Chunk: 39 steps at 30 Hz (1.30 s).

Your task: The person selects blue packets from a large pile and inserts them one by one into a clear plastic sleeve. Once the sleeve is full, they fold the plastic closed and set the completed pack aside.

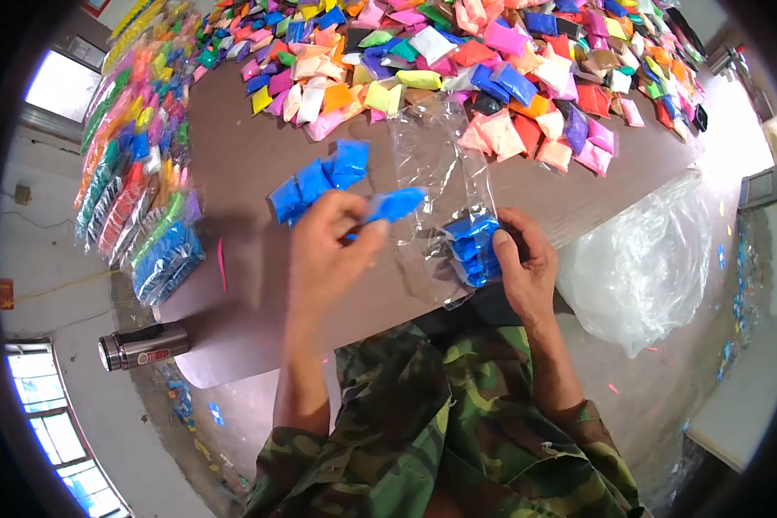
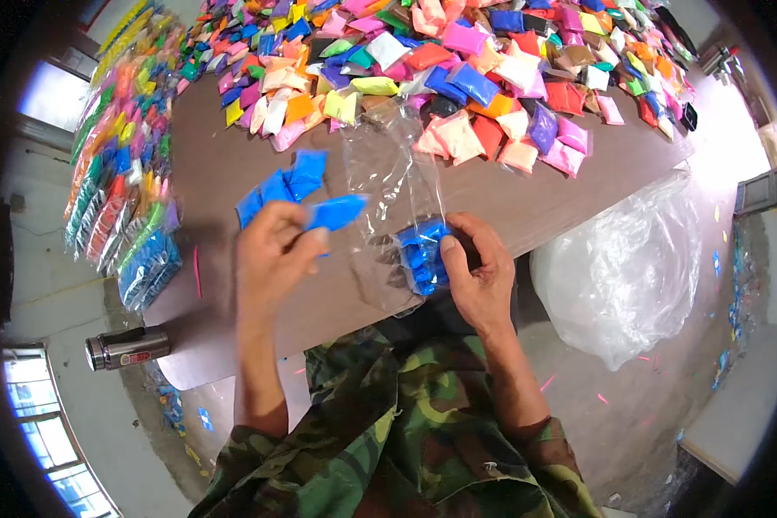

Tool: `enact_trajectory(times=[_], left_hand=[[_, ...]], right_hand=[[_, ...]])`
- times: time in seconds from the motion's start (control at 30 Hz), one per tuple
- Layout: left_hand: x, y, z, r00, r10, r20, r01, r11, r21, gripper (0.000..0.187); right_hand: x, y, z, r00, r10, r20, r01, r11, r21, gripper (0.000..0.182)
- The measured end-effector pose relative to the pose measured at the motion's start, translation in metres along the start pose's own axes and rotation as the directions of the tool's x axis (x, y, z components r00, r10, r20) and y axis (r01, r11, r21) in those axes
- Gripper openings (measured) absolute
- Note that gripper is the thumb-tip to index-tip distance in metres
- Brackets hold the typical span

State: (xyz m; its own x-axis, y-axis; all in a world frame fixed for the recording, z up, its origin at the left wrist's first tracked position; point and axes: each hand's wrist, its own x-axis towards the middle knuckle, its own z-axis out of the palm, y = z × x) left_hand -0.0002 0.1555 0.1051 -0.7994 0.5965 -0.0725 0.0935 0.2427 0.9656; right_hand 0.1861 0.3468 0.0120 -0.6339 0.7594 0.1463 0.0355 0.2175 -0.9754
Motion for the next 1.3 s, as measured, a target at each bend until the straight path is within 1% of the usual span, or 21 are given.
enact_trajectory(times=[0.1,0.23,0.33,0.37,0.43,0.53,0.63,0.73,0.83,0.93,1.03,1.1,1.13,1.23,1.3], left_hand=[[0.026,-0.029,0.040,0.991,0.075,0.115,-0.092,0.983,0.156,0.022],[0.034,-0.031,0.067,0.974,0.093,0.207,-0.106,0.993,0.050,0.027],[0.034,-0.007,0.065,0.946,-0.045,0.320,-0.067,0.942,0.330,0.025],[0.034,-0.007,0.064,0.946,0.043,0.320,-0.174,0.902,0.395,0.023],[0.034,-0.011,0.061,0.917,0.213,0.338,-0.370,0.774,0.515,0.021],[0.038,-0.023,0.060,0.841,0.404,0.359,-0.534,0.723,0.439,0.024],[0.034,-0.023,0.064,0.830,0.364,0.422,-0.540,0.714,0.445,0.023],[0.031,-0.017,0.066,0.860,0.296,0.417,-0.494,0.687,0.533,0.024],[0.028,-0.018,0.066,0.865,0.297,0.405,-0.491,0.665,0.562,0.025],[0.014,-0.016,0.062,0.864,0.386,0.324,-0.504,0.663,0.554,0.024],[0.001,-0.017,0.039,0.843,0.516,0.152,-0.502,0.654,0.566,0.027],[0.001,-0.025,0.012,0.937,0.350,0.015,-0.288,0.746,0.600,0.031],[0.001,-0.031,0.000,0.964,0.259,-0.059,-0.172,0.778,0.604,0.033],[0.002,-0.043,-0.025,0.974,0.223,-0.033,-0.110,0.599,0.793,0.041],[0.003,-0.041,-0.026,0.987,0.150,-0.066,-0.057,0.694,0.718,0.042]], right_hand=[[0.001,-0.005,-0.001,1.000,0.007,0.016,-0.007,1.000,0.021,0.034],[0.001,-0.001,-0.001,0.999,0.027,0.019,-0.029,0.995,0.093,0.043],[0.006,-0.002,-0.003,1.000,0.011,0.022,-0.012,1.000,0.007,0.042],[0.007,-0.002,-0.004,0.999,-0.007,0.034,0.008,1.000,-0.018,0.041],[0.009,-0.002,-0.005,0.997,-0.043,0.060,0.047,0.997,-0.068,0.041],[0.012,-0.009,-0.005,0.994,-0.077,0.075,0.085,0.990,-0.111,0.040],[0.013,-0.005,-0.005,0.995,-0.060,0.077,0.070,0.989,-0.130,0.039],[0.012,-0.008,-0.006,0.994,-0.063,0.091,0.076,0.986,-0.147,0.039],[0.012,-0.004,-0.004,0.995,-0.063,0.080,0.073,0.990,-0.125,0.039],[0.010,-0.009,-0.003,0.997,-0.042,0.059,0.048,0.994,-0.099,0.038],[0.010,-0.005,-0.003,0.997,-0.049,0.054,0.054,0.994,-0.094,0.038],[0.011,-0.004,-0.004,0.998,-0.046,0.051,0.052,0.992,-0.111,0.039],[0.010,-0.003,-0.004,0.998,-0.046,0.053,0.052,0.991,-0.120,0.039],[0.010,-0.003,-0.002,0.999,-0.040,0.037,0.043,0.995,-0.095,0.039],[0.010,-0.001,-0.003,0.998,-0.037,0.044,0.041,0.995,-0.095,0.039]])
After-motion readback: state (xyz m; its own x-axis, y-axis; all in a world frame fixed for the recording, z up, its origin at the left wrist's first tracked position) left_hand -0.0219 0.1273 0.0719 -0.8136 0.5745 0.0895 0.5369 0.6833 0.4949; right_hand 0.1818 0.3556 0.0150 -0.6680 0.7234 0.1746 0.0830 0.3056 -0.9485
